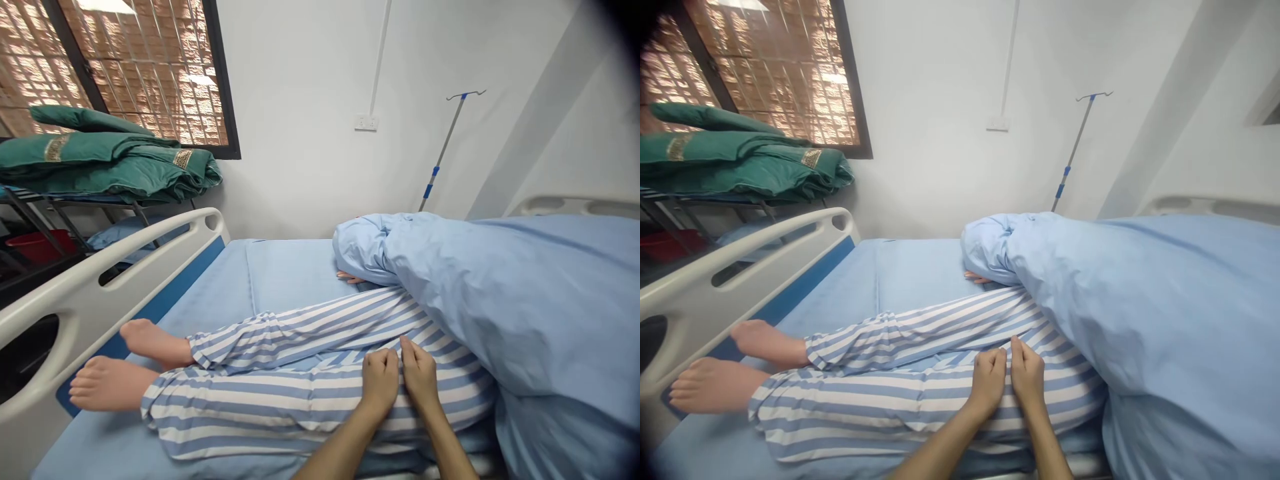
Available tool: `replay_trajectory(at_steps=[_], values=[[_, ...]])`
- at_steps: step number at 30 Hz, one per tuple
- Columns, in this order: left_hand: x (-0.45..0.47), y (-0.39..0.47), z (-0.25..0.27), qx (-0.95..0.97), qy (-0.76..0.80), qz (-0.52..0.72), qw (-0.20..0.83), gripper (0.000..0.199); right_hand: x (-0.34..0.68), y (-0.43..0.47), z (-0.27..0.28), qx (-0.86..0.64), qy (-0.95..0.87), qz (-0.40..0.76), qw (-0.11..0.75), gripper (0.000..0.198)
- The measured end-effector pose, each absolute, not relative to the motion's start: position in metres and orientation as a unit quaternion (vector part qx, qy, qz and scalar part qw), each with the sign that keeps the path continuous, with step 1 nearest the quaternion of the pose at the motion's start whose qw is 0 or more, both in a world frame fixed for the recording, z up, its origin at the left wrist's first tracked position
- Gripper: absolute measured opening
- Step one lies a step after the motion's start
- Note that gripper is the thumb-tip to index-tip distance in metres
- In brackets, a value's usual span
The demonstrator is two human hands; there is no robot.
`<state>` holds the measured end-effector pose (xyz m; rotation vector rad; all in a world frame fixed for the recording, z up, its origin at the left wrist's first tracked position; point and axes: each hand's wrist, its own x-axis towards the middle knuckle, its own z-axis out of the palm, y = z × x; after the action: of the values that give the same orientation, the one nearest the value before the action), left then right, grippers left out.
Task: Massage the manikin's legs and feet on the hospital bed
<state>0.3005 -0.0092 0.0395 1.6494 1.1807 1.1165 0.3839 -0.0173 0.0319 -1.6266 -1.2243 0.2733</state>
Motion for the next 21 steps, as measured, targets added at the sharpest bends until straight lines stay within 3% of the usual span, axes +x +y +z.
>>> replay_trajectory(at_steps=[5,14,21], values=[[0.325,-0.007,0.055,0.61,0.475,0.484,0.41,0.04,0.391,-0.02,0.032,-0.66,-0.444,0.157,0.585,0.037],[0.328,-0.01,0.038,0.649,0.509,0.427,0.37,0.043,0.386,-0.023,0.035,-0.658,-0.43,0.14,0.602,0.038],[0.332,-0.01,0.04,0.658,0.537,0.399,0.346,0.041,0.403,-0.02,0.052,-0.656,-0.511,0.186,0.524,0.037]])
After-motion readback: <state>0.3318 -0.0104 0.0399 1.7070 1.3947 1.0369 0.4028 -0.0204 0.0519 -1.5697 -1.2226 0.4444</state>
